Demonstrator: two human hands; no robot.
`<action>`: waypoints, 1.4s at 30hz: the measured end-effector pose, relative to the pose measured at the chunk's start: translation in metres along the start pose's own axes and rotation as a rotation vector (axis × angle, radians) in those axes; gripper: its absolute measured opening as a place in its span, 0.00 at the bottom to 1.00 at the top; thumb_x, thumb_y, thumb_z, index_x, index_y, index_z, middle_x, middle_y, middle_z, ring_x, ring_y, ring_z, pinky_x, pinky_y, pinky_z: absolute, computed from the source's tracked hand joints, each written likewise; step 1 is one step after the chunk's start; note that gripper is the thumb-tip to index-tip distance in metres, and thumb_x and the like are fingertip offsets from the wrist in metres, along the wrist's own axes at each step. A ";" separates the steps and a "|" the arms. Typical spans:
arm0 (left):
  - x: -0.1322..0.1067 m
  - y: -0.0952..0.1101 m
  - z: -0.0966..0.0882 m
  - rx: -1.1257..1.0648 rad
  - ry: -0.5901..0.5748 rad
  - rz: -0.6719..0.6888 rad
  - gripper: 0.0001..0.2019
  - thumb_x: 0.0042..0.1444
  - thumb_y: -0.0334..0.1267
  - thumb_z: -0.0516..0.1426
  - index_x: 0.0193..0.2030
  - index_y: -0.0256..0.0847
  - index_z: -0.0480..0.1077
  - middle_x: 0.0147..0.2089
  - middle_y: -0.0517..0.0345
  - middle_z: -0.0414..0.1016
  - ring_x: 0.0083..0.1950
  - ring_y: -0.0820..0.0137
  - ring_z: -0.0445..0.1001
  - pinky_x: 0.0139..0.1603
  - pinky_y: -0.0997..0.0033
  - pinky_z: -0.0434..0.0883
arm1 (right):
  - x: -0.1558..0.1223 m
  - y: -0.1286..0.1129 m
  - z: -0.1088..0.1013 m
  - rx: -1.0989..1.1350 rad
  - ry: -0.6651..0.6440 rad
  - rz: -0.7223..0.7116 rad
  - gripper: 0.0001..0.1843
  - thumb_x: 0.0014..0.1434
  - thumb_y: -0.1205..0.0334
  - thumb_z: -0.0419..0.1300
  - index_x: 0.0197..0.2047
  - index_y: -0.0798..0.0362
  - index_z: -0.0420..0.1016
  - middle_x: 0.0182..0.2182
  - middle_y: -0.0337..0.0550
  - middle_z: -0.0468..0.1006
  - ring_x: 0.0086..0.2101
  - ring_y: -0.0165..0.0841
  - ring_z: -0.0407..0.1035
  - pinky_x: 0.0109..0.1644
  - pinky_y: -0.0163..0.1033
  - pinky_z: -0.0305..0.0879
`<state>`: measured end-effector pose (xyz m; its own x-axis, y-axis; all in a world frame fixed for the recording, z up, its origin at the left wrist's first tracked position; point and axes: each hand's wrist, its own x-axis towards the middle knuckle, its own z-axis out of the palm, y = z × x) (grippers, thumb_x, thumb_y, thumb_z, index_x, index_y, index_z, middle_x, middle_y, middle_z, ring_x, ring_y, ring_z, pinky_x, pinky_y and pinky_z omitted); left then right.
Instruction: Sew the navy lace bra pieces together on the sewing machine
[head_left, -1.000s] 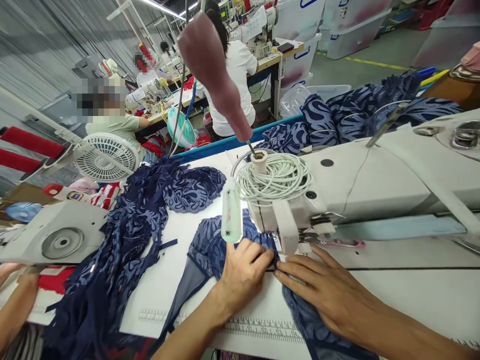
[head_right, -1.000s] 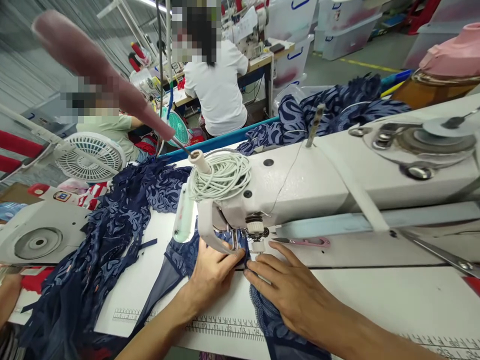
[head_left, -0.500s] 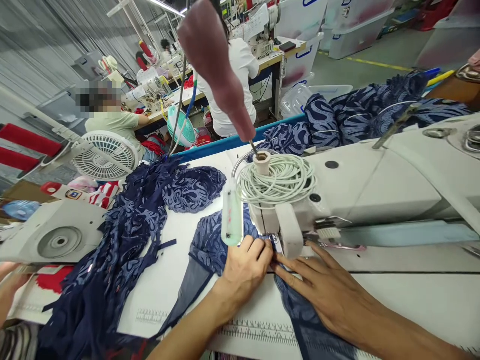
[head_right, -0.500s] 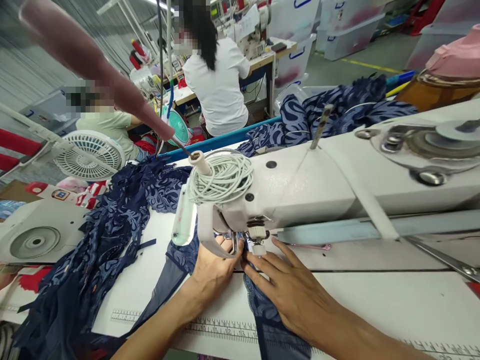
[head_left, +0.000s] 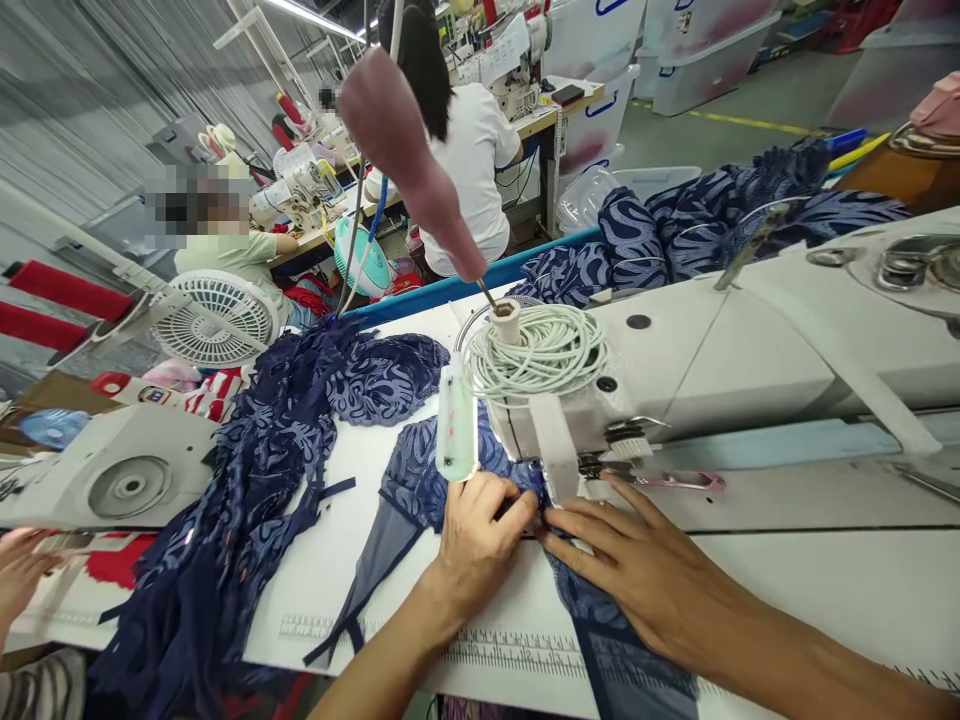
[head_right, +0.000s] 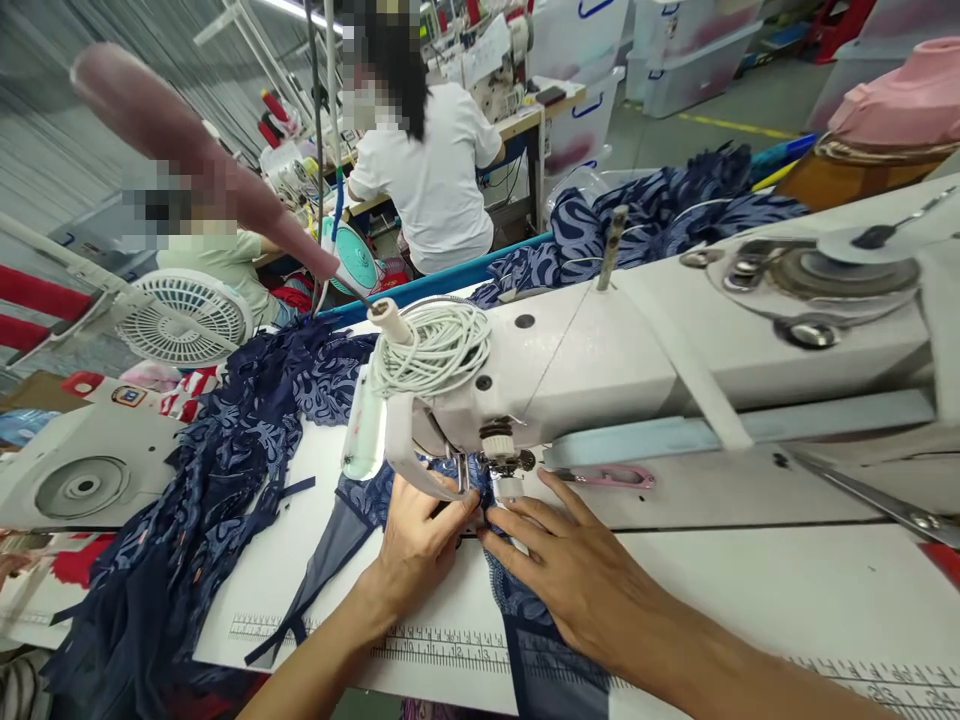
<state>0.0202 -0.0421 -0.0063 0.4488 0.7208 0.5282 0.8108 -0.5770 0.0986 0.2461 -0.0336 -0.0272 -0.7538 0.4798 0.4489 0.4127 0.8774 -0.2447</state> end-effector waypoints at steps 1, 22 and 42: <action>0.000 0.002 0.000 0.003 -0.006 0.002 0.07 0.65 0.28 0.54 0.46 0.39 0.72 0.35 0.57 0.77 0.39 0.68 0.74 0.52 0.58 0.66 | -0.001 0.000 0.001 0.007 -0.003 -0.003 0.30 0.53 0.71 0.57 0.60 0.49 0.72 0.56 0.42 0.75 0.57 0.39 0.64 0.72 0.53 0.29; 0.004 0.013 -0.005 0.009 0.014 -0.021 0.15 0.59 0.23 0.52 0.49 0.36 0.73 0.32 0.58 0.74 0.33 0.69 0.70 0.58 0.53 0.62 | 0.001 -0.011 -0.002 0.083 0.121 -0.006 0.20 0.62 0.67 0.53 0.56 0.51 0.75 0.49 0.37 0.81 0.51 0.31 0.69 0.74 0.44 0.29; 0.000 0.015 0.002 0.091 -0.087 0.050 0.15 0.64 0.24 0.50 0.54 0.32 0.72 0.51 0.46 0.78 0.54 0.60 0.74 0.53 0.60 0.71 | 0.003 -0.014 -0.013 -0.006 0.077 -0.040 0.22 0.60 0.69 0.52 0.57 0.53 0.75 0.51 0.37 0.79 0.54 0.33 0.66 0.74 0.46 0.31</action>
<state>0.0334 -0.0501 -0.0060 0.5175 0.7249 0.4546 0.8155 -0.5787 -0.0053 0.2444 -0.0447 -0.0107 -0.7284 0.4428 0.5229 0.3864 0.8956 -0.2203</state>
